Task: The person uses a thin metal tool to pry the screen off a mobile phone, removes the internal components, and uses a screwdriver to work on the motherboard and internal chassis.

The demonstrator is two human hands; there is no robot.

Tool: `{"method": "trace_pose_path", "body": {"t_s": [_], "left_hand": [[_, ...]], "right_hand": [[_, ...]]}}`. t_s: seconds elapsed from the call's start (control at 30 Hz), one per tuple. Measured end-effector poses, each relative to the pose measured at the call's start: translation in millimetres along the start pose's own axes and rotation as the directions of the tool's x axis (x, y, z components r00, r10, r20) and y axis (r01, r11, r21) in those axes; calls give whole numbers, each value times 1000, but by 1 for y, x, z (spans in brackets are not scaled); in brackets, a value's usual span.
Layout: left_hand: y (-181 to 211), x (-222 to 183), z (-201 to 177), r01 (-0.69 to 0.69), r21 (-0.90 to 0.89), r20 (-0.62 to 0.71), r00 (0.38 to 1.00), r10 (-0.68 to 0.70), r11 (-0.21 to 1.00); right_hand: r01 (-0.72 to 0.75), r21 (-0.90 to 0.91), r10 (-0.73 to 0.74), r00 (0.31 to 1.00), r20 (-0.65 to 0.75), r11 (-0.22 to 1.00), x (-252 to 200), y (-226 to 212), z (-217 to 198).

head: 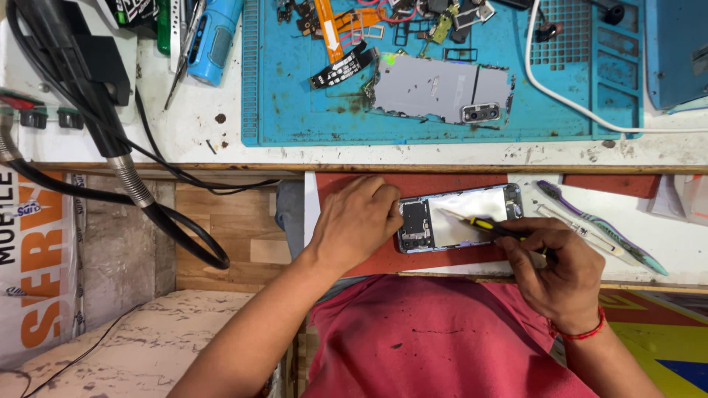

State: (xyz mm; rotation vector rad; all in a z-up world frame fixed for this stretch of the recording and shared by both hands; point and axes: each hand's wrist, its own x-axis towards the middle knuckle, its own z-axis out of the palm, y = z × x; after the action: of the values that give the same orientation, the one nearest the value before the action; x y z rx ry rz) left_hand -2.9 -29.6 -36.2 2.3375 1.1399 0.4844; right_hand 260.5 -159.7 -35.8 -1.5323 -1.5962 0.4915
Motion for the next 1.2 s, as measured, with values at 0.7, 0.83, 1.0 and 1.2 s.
{"method": "trace_pose_path", "body": {"t_s": [0.7, 0.83, 1.0, 1.2], "left_hand": [[-2, -28, -8, -101, -50, -128, 987, 94, 994], [-2, -29, -7, -95, -45, -128, 988, 89, 994], [-2, -29, -6, -91, -36, -130, 988, 86, 995], [-2, -29, -6, -88, -49, -132, 988, 81, 995]], "right_hand": [[196, -118, -154, 941, 300, 973, 84, -60, 20], [187, -125, -139, 938, 317, 974, 83, -60, 20], [238, -148, -177, 924, 338, 960, 85, -61, 21], [299, -145, -225, 895, 385, 943, 96, -70, 21]]}}
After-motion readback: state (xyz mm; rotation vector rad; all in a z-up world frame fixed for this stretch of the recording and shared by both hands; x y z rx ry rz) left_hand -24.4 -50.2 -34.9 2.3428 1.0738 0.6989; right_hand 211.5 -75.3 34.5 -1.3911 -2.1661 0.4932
